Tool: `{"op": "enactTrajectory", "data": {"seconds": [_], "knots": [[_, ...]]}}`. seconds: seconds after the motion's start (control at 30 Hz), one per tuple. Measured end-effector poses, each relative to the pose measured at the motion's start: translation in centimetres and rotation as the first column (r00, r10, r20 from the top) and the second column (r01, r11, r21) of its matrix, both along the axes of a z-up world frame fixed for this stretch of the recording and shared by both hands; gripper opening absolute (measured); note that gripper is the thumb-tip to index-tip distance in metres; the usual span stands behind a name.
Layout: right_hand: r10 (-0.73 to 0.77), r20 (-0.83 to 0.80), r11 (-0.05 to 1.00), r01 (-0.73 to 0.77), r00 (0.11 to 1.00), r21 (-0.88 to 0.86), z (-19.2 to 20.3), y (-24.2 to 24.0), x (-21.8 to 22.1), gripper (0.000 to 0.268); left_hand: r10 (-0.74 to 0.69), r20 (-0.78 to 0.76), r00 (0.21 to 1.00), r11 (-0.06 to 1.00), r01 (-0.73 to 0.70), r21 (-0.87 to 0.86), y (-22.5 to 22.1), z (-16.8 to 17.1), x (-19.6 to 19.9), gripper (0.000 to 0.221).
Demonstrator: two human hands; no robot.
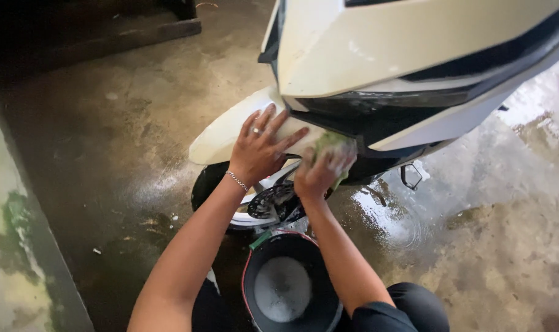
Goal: The person washes the front fender of a white scooter using a green cloth and soapy water from a bucket. They repeatedly dip the cloth into the bucket and scrub the scooter's surface.
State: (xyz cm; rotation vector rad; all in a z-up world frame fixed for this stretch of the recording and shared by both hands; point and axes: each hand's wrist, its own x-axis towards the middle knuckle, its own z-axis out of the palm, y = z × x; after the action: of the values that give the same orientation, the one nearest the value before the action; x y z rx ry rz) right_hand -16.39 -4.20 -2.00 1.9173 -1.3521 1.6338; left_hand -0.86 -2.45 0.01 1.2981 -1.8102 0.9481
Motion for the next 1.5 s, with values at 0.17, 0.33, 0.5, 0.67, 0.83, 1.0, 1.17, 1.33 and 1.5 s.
{"op": "enactTrajectory", "data": {"seconds": [0.17,0.33,0.5,0.67,0.83,1.0,1.17,1.33,1.5], "knots": [[0.174,-0.096,0.982,-0.180,0.980,-0.058,3.2,1.0,3.1,0.034,0.004,-0.057,0.998,0.999,-0.003,0.032,-0.4,-0.9,1.4,0.061],[0.539,-0.047,0.842,-0.537,0.841,0.045,4.7,0.8,4.1,0.026,0.107,-0.091,0.990,0.989,-0.096,0.114,2.0,-0.3,4.6,0.075],[0.215,-0.395,0.954,-0.279,0.893,-0.113,-1.0,-5.5,0.9,0.048,0.228,-0.221,0.948,0.917,-0.133,0.376,4.0,-1.6,7.9,0.117],[0.081,-0.463,0.996,-0.059,0.883,0.063,5.1,-0.1,5.6,0.060,0.235,-0.310,0.921,0.904,-0.090,0.418,4.2,-3.6,10.2,0.112],[0.185,-0.522,0.973,-0.228,0.833,-0.020,2.0,-2.7,9.3,0.027,0.290,-0.383,0.877,0.875,-0.081,0.478,3.4,-4.3,10.4,0.109],[0.463,-0.544,0.744,-0.640,0.700,-0.190,1.0,-3.5,8.2,0.007,0.324,-0.494,0.807,0.797,0.048,0.603,3.0,-4.8,11.2,0.117],[0.205,-0.528,0.882,-0.389,0.824,-0.266,1.7,-4.3,6.9,0.016,0.308,-0.544,0.781,0.797,0.100,0.595,3.5,-4.6,11.5,0.117],[0.048,-0.506,0.967,-0.167,0.861,-0.191,5.3,-0.2,9.7,0.042,0.313,-0.564,0.764,0.775,0.138,0.617,3.8,-3.8,11.3,0.119],[0.193,-0.600,0.888,-0.399,0.777,-0.230,2.9,0.2,11.6,0.019,0.242,-0.627,0.740,0.789,0.226,0.571,5.3,-2.0,10.7,0.089]]}}
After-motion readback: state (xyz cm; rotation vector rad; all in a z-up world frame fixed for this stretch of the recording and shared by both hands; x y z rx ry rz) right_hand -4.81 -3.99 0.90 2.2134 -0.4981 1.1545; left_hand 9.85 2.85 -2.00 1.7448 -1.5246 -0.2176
